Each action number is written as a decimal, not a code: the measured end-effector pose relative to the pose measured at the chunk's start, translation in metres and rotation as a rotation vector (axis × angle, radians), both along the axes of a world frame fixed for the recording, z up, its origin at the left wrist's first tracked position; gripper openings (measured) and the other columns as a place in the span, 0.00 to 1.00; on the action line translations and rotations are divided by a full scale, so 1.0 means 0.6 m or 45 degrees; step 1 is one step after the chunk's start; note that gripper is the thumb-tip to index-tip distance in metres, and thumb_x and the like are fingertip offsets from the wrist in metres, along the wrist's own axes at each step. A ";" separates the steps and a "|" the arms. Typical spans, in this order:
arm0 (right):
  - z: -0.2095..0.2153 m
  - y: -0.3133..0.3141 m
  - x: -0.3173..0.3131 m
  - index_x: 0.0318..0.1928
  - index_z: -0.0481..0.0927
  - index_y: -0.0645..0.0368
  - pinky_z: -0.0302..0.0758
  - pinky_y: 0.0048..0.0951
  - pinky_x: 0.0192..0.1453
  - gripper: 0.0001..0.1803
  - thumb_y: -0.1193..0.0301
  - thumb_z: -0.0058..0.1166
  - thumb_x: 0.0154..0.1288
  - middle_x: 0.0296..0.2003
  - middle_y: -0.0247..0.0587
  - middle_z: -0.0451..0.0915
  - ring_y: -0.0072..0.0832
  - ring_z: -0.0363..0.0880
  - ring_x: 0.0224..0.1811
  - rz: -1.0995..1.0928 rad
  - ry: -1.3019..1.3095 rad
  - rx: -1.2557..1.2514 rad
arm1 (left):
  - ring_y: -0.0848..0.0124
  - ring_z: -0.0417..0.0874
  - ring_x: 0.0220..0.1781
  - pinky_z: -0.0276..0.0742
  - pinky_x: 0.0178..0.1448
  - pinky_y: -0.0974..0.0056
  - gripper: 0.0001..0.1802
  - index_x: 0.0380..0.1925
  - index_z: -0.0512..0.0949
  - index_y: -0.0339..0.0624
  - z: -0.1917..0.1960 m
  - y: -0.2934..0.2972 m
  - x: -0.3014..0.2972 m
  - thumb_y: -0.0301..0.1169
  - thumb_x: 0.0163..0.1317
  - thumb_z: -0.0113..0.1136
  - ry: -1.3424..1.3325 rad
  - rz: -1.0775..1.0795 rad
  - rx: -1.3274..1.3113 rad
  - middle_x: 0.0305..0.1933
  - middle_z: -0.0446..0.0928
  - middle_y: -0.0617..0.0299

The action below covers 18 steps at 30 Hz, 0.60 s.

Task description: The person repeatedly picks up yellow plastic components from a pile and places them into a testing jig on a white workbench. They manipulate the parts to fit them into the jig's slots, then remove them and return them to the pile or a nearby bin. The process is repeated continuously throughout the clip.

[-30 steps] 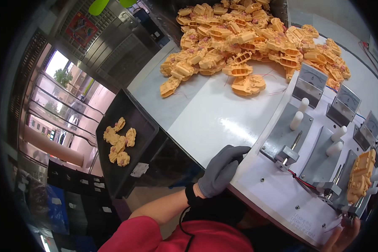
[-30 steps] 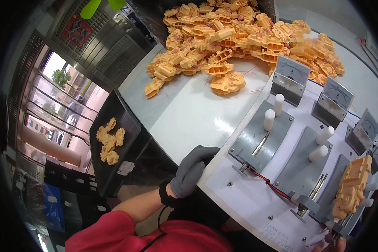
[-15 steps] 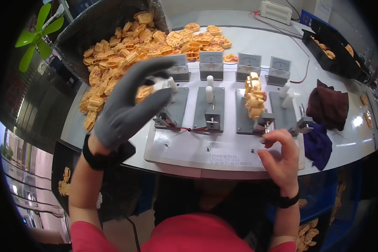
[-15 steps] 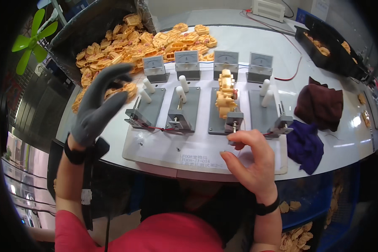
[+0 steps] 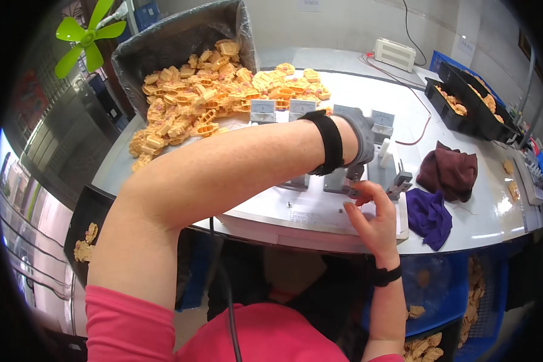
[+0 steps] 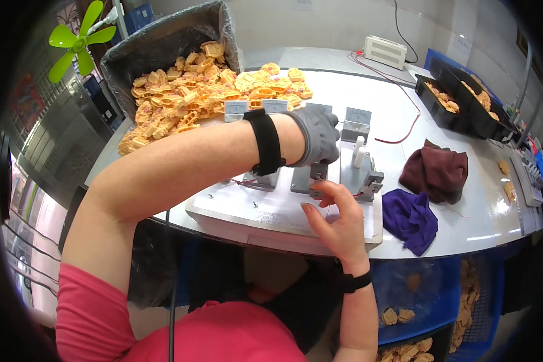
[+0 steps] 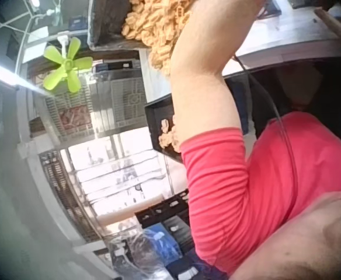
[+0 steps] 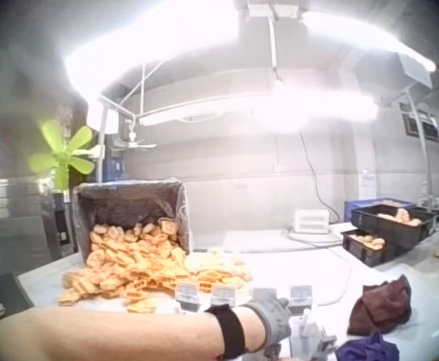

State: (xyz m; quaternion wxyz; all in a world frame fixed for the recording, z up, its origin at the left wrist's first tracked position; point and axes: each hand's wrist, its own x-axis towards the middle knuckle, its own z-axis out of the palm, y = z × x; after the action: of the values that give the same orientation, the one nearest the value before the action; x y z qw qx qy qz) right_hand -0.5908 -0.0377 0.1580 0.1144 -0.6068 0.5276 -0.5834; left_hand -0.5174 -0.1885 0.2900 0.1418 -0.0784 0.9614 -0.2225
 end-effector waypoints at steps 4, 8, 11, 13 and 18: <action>-0.002 -0.002 0.001 0.50 0.81 0.58 0.73 0.27 0.45 0.21 0.77 0.67 0.54 0.38 0.35 0.80 0.24 0.75 0.37 0.028 -0.037 0.039 | 0.60 0.78 0.56 0.76 0.55 0.56 0.17 0.44 0.83 0.52 0.117 0.015 0.114 0.30 0.51 0.66 0.495 0.022 -0.019 0.48 0.81 0.61; -0.005 0.010 -0.021 0.57 0.78 0.59 0.72 0.26 0.48 0.27 0.80 0.64 0.54 0.40 0.34 0.79 0.24 0.74 0.39 -0.071 -0.045 0.072 | 0.57 0.77 0.54 0.71 0.63 0.58 0.25 0.53 0.77 0.45 0.120 -0.046 0.361 0.27 0.51 0.64 1.041 0.205 0.122 0.50 0.77 0.55; -0.001 0.011 0.001 0.61 0.76 0.58 0.73 0.26 0.50 0.31 0.80 0.64 0.53 0.46 0.36 0.79 0.24 0.75 0.41 -0.088 0.009 0.120 | 0.58 0.78 0.57 0.73 0.62 0.59 0.31 0.56 0.75 0.40 0.039 -0.047 0.657 0.33 0.49 0.68 1.056 1.052 0.047 0.53 0.77 0.49; -0.003 0.007 0.008 0.62 0.75 0.58 0.72 0.26 0.49 0.33 0.81 0.63 0.53 0.45 0.36 0.79 0.24 0.75 0.40 -0.097 0.073 0.087 | 0.48 0.76 0.60 0.73 0.64 0.53 0.29 0.54 0.79 0.50 -0.043 -0.028 0.860 0.43 0.51 0.67 0.945 1.874 0.004 0.55 0.77 0.45; -0.012 0.004 0.001 0.65 0.72 0.59 0.71 0.26 0.50 0.33 0.82 0.58 0.55 0.40 0.35 0.77 0.24 0.73 0.40 -0.154 0.095 0.135 | 0.56 0.79 0.62 0.72 0.68 0.57 0.30 0.55 0.80 0.48 -0.183 0.064 1.126 0.42 0.49 0.66 0.698 2.456 0.070 0.57 0.81 0.52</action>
State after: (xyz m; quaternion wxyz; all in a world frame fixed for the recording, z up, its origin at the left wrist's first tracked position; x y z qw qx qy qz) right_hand -0.5905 -0.0353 0.1506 0.0913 -0.5883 0.5973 -0.5374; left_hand 0.1581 -0.1501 0.1803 0.0369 -0.8694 0.4914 0.0356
